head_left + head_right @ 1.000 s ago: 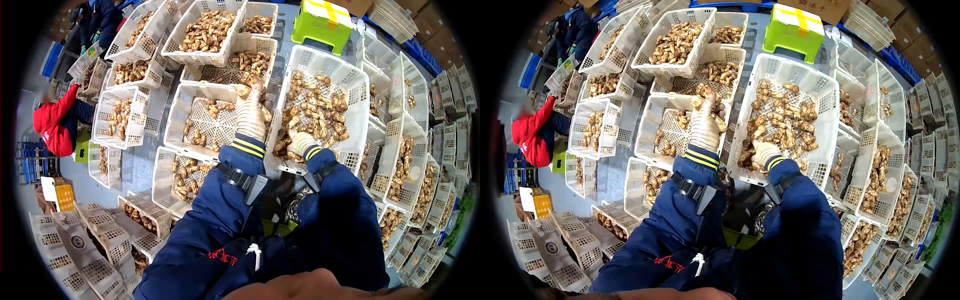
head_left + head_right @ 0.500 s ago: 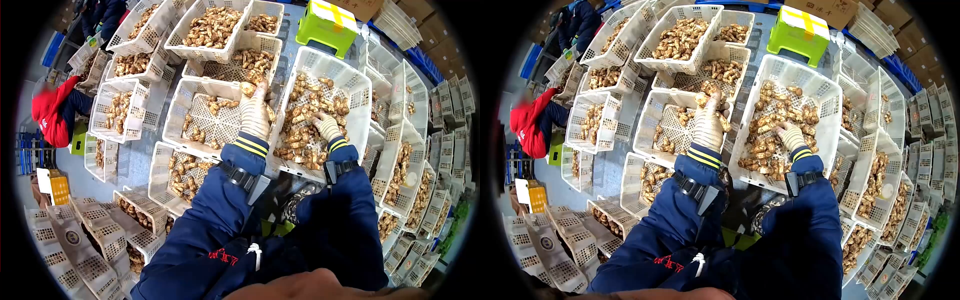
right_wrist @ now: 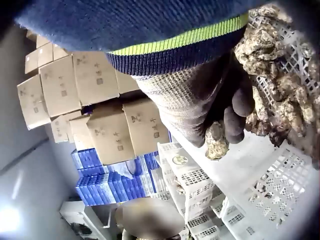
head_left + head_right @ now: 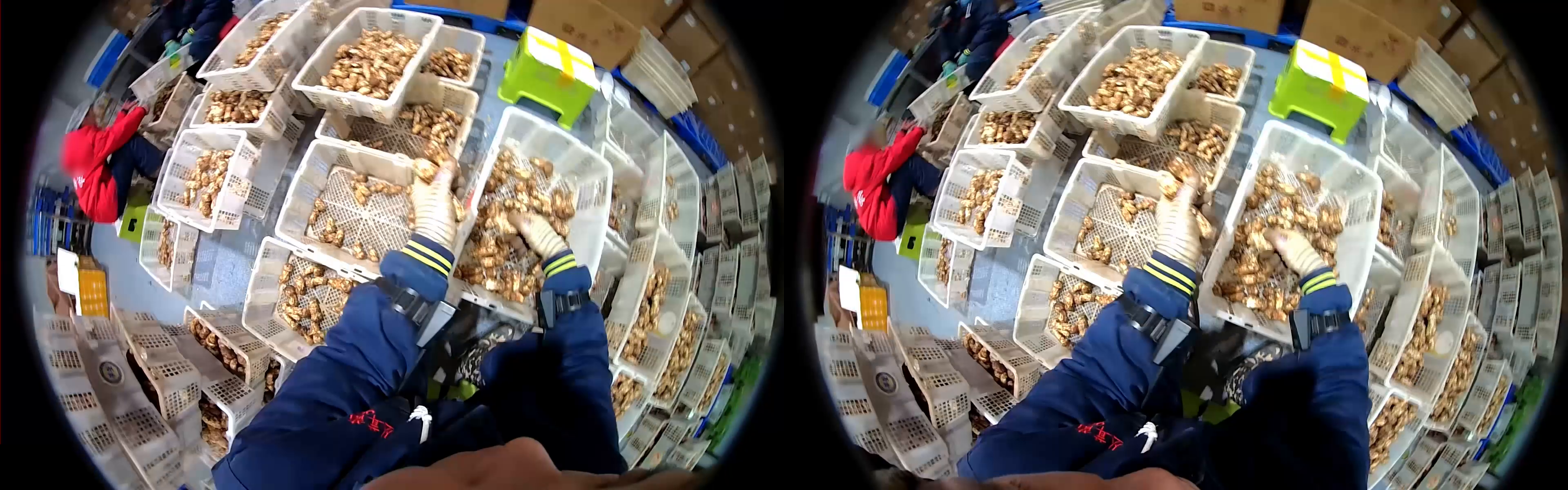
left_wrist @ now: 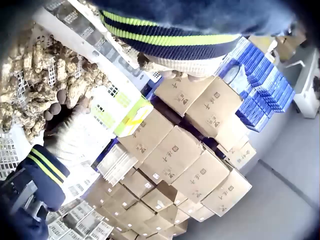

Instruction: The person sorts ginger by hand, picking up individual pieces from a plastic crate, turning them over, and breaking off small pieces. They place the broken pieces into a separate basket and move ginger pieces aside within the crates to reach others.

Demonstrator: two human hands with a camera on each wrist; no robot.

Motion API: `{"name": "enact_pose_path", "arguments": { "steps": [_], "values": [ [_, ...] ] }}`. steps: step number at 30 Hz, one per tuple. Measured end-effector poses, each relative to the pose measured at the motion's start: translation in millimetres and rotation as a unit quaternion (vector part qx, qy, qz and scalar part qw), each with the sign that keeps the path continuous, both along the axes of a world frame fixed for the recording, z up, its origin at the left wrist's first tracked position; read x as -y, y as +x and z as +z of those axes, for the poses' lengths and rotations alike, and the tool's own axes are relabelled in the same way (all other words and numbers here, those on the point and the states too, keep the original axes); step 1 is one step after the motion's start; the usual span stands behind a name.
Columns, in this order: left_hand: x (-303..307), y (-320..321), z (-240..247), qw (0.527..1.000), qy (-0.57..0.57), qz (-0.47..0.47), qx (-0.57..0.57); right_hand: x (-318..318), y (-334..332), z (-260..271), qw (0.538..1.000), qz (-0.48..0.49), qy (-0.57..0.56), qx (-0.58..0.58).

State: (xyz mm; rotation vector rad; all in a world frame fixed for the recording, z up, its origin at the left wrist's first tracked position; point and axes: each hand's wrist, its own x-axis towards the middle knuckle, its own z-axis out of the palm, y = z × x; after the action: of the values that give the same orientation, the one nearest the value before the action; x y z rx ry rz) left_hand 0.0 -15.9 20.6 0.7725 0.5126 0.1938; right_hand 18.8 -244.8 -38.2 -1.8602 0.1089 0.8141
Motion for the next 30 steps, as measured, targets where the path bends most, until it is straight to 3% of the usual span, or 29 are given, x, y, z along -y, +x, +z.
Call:
{"name": "enact_pose_path", "arguments": {
  "steps": [2, 3, 5, 7, 8, 10, 13, 17, 19, 20, 24, 26, 28, 30],
  "values": [
    [-4.0, 2.6, -7.1, 0.999, -0.002, 0.006, -0.034, 5.7, 14.3, -32.1, 0.995, 0.090, -0.020, 0.026],
    [-3.7, 2.3, -5.1, 0.998, 0.026, 0.046, -0.017, 8.2, 28.2, -37.3, 0.952, 0.217, -0.088, 0.195],
    [-9.8, 4.8, -9.7, 0.996, 0.010, 0.074, -0.038, -18.5, 58.4, -7.0, 0.911, 0.305, -0.201, 0.189],
    [-14.1, 9.2, -17.1, 0.993, 0.006, 0.095, -0.067, -54.6, 77.7, 33.2, 0.935, 0.258, -0.092, 0.224],
    [-15.7, 11.0, -19.6, 0.992, -0.002, 0.094, -0.081, -68.0, 83.2, 44.7, 0.961, 0.151, 0.066, 0.221],
    [-17.8, 11.7, -18.3, 0.992, -0.006, 0.097, -0.084, -105.8, 83.5, 83.5, 0.927, 0.043, 0.171, 0.332],
    [-17.0, 10.7, -13.1, 0.990, -0.007, 0.111, -0.086, -113.1, 81.6, 93.7, 0.923, 0.013, 0.191, 0.334],
    [-22.4, 3.3, 2.0, 0.990, -0.018, 0.053, -0.129, -84.9, 63.4, 45.9, 0.958, 0.042, 0.090, 0.271],
    [-19.5, 4.5, -0.3, 0.993, -0.017, 0.076, -0.089, -65.3, 46.8, 22.0, 0.955, 0.080, 0.014, 0.285],
    [-19.3, 3.2, 5.6, 0.992, -0.020, 0.082, -0.093, -62.3, 31.3, 23.4, 0.983, 0.036, 0.026, 0.179],
    [-22.1, 3.8, -4.0, 0.995, -0.004, 0.063, -0.079, -16.2, -18.4, -23.4, 0.969, 0.095, -0.081, 0.213],
    [-20.6, 3.9, 7.5, 0.991, -0.002, 0.078, -0.113, 12.4, -27.8, -45.9, 0.937, 0.177, -0.190, 0.233],
    [-12.7, 7.9, -11.7, 0.994, -0.024, 0.107, 0.002, 21.7, -26.6, -50.8, 0.915, 0.216, -0.296, 0.168],
    [-9.6, 5.0, -6.1, 0.995, -0.001, 0.091, -0.034, 22.8, -26.1, -64.4, 0.891, 0.257, -0.336, 0.166]
  ]
}}
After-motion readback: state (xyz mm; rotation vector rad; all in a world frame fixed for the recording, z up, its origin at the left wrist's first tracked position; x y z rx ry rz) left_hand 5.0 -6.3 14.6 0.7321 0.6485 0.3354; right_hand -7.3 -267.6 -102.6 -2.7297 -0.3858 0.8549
